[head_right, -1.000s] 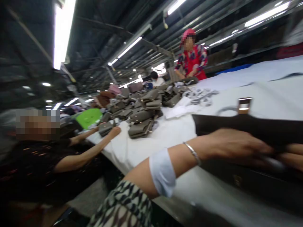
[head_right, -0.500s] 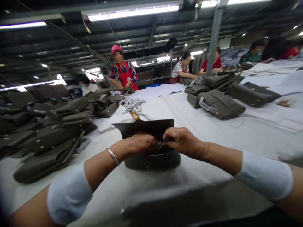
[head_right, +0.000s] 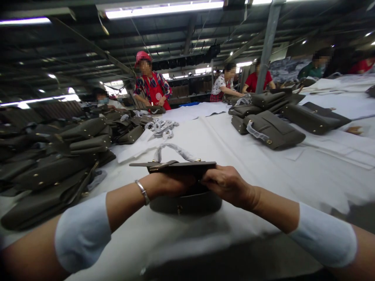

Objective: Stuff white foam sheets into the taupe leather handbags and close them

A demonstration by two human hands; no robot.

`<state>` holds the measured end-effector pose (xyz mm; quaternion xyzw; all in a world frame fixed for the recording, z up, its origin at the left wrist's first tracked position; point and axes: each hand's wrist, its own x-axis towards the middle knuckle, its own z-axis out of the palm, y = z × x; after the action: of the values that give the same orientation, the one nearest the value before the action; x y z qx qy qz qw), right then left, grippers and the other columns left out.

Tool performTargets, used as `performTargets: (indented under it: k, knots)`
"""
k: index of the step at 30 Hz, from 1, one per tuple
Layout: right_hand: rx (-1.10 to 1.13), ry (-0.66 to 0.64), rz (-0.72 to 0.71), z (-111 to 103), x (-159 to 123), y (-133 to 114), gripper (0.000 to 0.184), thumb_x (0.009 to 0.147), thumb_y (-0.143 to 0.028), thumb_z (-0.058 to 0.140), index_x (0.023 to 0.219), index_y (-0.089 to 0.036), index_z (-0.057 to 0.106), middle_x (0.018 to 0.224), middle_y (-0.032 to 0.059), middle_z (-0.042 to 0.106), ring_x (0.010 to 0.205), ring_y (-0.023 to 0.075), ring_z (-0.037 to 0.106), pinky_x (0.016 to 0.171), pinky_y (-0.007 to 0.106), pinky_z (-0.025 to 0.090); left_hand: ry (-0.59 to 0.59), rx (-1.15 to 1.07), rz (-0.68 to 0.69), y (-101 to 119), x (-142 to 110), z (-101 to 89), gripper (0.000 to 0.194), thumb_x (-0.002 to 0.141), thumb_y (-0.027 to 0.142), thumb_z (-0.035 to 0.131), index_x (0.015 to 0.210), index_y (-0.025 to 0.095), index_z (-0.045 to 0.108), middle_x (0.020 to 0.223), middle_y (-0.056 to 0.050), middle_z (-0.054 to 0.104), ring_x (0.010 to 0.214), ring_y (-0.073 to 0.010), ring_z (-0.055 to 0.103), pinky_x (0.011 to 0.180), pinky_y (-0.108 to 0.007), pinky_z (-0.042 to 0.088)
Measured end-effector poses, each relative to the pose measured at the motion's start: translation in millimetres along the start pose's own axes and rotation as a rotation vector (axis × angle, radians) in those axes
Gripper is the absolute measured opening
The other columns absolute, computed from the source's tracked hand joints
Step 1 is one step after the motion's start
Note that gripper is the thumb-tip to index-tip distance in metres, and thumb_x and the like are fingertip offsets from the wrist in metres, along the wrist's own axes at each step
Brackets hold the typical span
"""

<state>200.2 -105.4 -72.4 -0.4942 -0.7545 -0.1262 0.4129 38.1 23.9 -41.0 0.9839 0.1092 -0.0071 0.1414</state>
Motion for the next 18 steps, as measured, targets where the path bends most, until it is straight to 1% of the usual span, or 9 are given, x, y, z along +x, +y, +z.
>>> performTargets:
  k: [2,6,8,9,11,13,15,16,18]
  knots:
    - [0.053,0.056,0.001,2,-1,3,0.006,0.083,-0.016,0.063,0.079,-0.019,0.065,0.072,0.0014,0.066,0.061,0.0110,0.062,0.056,0.019,0.048,-0.056,-0.003,0.065,-6,0,4.4,0.020,0.086,0.017,0.047,0.080,0.016,0.066,0.079,-0.005,0.068,0.062,-0.0142,0.052,0.061,-0.026,0.040]
    - [0.201,0.066,0.002,9,0,5,0.006,0.082,-0.014,0.065,0.084,-0.020,0.062,0.076,0.0009,0.063,0.066,0.0116,0.061,0.059,0.021,0.050,-0.096,-0.011,0.101,-9,-3,5.3,0.028,0.091,0.019,0.038,0.098,0.016,0.064,0.094,-0.006,0.068,0.073,-0.0150,0.055,0.067,-0.026,0.041]
    - [0.219,0.114,0.092,10,0,4,0.014,0.080,-0.015,0.066,0.092,-0.021,0.061,0.079,0.0005,0.059,0.066,0.0115,0.058,0.059,0.022,0.050,-0.137,0.003,0.082,-5,-4,-0.1,0.030,0.092,0.020,0.036,0.103,0.014,0.062,0.101,-0.009,0.067,0.077,-0.0168,0.056,0.069,-0.028,0.042]
    - [0.216,0.142,0.153,10,-1,3,0.020,0.079,-0.016,0.068,0.097,-0.021,0.061,0.082,0.0010,0.058,0.068,0.0121,0.057,0.061,0.024,0.051,-0.181,0.008,0.065,-2,-3,-4.2,0.029,0.091,0.019,0.036,0.102,0.014,0.062,0.099,-0.010,0.067,0.075,-0.0171,0.056,0.066,-0.028,0.042]
    - [0.211,0.154,0.282,8,-4,3,0.032,0.075,-0.020,0.071,0.104,-0.021,0.059,0.093,0.0032,0.057,0.080,0.0155,0.058,0.071,0.029,0.052,-0.294,0.008,0.026,2,-2,-13.4,0.025,0.086,0.017,0.041,0.097,0.015,0.063,0.091,-0.008,0.068,0.068,-0.0161,0.056,0.059,-0.026,0.040]
    - [0.264,0.100,0.410,7,-10,3,0.040,0.074,-0.029,0.073,0.110,-0.023,0.057,0.107,0.0050,0.056,0.095,0.0201,0.057,0.084,0.035,0.051,-0.383,0.011,-0.015,3,2,-21.9,0.023,0.080,0.015,0.045,0.095,0.017,0.063,0.088,-0.006,0.068,0.067,-0.0157,0.058,0.056,-0.024,0.039]
    - [0.416,0.015,0.538,10,-21,3,0.045,0.078,-0.037,0.070,0.118,-0.025,0.054,0.118,0.0054,0.054,0.107,0.0229,0.055,0.093,0.040,0.048,-0.440,0.028,-0.072,1,7,-27.7,0.022,0.076,0.017,0.048,0.091,0.016,0.065,0.086,-0.007,0.069,0.067,-0.0171,0.059,0.055,-0.025,0.040]
    - [0.507,-0.015,0.591,12,-27,3,0.050,0.079,-0.040,0.068,0.123,-0.026,0.049,0.123,0.0055,0.052,0.111,0.0236,0.053,0.096,0.042,0.046,-0.470,0.035,-0.106,0,9,-29.3,0.021,0.075,0.019,0.050,0.088,0.015,0.066,0.084,-0.008,0.069,0.065,-0.0179,0.058,0.053,-0.026,0.040]
    - [0.629,-0.018,0.651,21,-42,1,0.069,0.075,-0.042,0.071,0.134,-0.028,0.038,0.133,0.0062,0.045,0.121,0.0249,0.048,0.103,0.044,0.042,-0.533,0.024,-0.163,-2,13,-29.8,0.020,0.074,0.023,0.052,0.083,0.014,0.067,0.077,-0.008,0.069,0.059,-0.0182,0.058,0.049,-0.026,0.039]
